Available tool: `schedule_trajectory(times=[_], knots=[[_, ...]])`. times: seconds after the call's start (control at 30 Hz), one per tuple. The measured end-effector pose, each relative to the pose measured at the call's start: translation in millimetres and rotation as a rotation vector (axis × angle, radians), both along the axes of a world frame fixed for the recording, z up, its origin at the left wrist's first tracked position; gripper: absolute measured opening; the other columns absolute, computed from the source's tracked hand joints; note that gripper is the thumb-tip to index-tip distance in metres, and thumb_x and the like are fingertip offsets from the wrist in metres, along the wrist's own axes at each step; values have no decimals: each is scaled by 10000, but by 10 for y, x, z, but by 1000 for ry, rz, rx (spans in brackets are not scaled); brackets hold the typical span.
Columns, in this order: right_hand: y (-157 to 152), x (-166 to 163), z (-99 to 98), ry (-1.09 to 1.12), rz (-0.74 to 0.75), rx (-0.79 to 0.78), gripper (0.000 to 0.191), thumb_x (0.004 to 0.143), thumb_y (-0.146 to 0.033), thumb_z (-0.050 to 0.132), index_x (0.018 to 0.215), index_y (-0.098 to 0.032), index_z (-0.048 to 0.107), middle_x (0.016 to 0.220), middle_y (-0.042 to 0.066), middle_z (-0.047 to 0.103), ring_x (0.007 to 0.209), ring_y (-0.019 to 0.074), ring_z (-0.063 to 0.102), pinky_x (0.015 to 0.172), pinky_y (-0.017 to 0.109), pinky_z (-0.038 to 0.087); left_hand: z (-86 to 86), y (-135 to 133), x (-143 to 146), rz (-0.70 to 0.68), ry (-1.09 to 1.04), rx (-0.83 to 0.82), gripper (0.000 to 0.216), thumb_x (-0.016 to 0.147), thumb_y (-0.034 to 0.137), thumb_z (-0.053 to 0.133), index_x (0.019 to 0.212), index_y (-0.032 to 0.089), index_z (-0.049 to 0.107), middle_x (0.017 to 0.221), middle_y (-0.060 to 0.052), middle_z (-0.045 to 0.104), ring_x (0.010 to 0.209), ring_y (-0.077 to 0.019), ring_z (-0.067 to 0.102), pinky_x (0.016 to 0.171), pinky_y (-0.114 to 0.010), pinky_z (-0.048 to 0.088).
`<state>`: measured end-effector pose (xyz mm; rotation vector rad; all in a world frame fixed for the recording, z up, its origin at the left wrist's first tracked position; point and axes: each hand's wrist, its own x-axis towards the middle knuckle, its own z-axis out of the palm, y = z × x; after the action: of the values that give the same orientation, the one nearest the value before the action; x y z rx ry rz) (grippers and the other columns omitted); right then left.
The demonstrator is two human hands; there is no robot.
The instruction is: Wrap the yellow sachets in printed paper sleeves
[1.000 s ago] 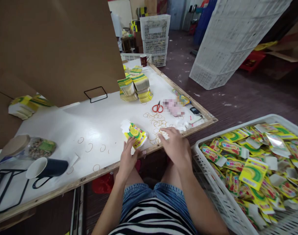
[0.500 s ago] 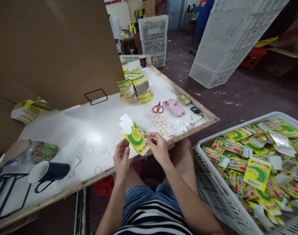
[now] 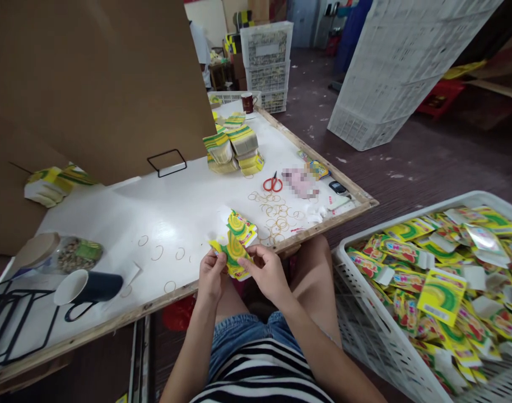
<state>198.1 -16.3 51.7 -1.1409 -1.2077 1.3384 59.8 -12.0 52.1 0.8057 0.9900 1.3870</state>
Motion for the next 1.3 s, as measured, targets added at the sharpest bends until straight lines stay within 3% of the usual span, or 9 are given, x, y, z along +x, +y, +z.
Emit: schedule_trajectory(times=[0.23, 0.37, 0.53, 0.73, 0.83, 0.93, 1.0, 1.1, 1.3], knots=[[-25, -28, -53, -228, -178, 103, 229, 810, -412, 630, 777, -189, 589, 635, -9, 583, 532, 126, 463, 510, 245, 391, 63, -80, 44, 107, 175, 39, 604, 744, 328, 747, 1209, 270, 367, 1011, -27, 680, 840, -144, 676, 746, -260, 529], [14, 40, -10, -263, -107, 168, 276, 814, -352, 625, 1043, -201, 596, 849, 26, 662, 546, 121, 467, 547, 256, 419, 126, -141, 21, -29, 187, 61, 670, 788, 299, 705, 1274, 303, 245, 1086, -56, 651, 829, -152, 689, 728, -268, 544], [84, 182, 75, -151, 49, 201, 438, 863, -338, 567, 1286, -239, 509, 981, 44, 637, 692, 150, 570, 625, 266, 479, 186, -148, -54, -287, 165, 56, 567, 820, 290, 676, 1279, 270, 343, 1113, -78, 649, 874, -173, 683, 756, -286, 542], [103, 358, 103, -171, 155, 187, 209, 879, -383, 565, 844, -196, 649, 785, 26, 650, 722, 180, 603, 663, 289, 496, 191, -188, -66, -473, 98, 42, 411, 791, 270, 711, 1113, 227, 459, 979, -64, 693, 920, -212, 677, 772, -302, 533], [96, 361, 88, -190, 91, 223, 242, 888, -390, 557, 769, -194, 637, 765, 38, 658, 743, 191, 618, 700, 304, 504, 173, -197, -37, -469, 61, 29, 566, 787, 277, 714, 1242, 246, 379, 1012, -81, 693, 905, -214, 687, 789, -328, 537], [101, 318, 62, -112, 1, 204, 222, 881, -374, 575, 1037, -222, 610, 903, 54, 680, 807, 194, 639, 729, 310, 519, 156, -184, -21, -461, 69, 12, 756, 796, 291, 703, 1388, 279, 234, 1092, -106, 679, 929, -220, 687, 812, -348, 536], [118, 310, 62, -80, -13, 205, 308, 882, -364, 579, 1165, -244, 567, 978, 57, 680, 863, 195, 644, 769, 320, 522, 147, -170, -24, -469, 99, 10, 678, 800, 297, 697, 1360, 273, 317, 1110, -105, 675, 941, -220, 681, 806, -332, 535], [152, 366, 101, -139, 8, 309, 217, 912, -366, 532, 991, -228, 680, 1011, 74, 664, 1005, 220, 606, 894, 358, 481, 134, -155, -35, -418, 194, 19, 490, 810, 304, 682, 1250, 241, 477, 1071, -83, 686, 852, -192, 680, 749, -287, 532], [174, 454, 147, -221, 184, 122, 298, 841, -338, 603, 1108, -208, 623, 733, -7, 607, 679, 163, 581, 614, 272, 479, 114, -164, -1, -295, 405, 44, 437, 838, 233, 616, 1263, 230, 514, 1103, -71, 664, 760, -141, 653, 692, -246, 524]])
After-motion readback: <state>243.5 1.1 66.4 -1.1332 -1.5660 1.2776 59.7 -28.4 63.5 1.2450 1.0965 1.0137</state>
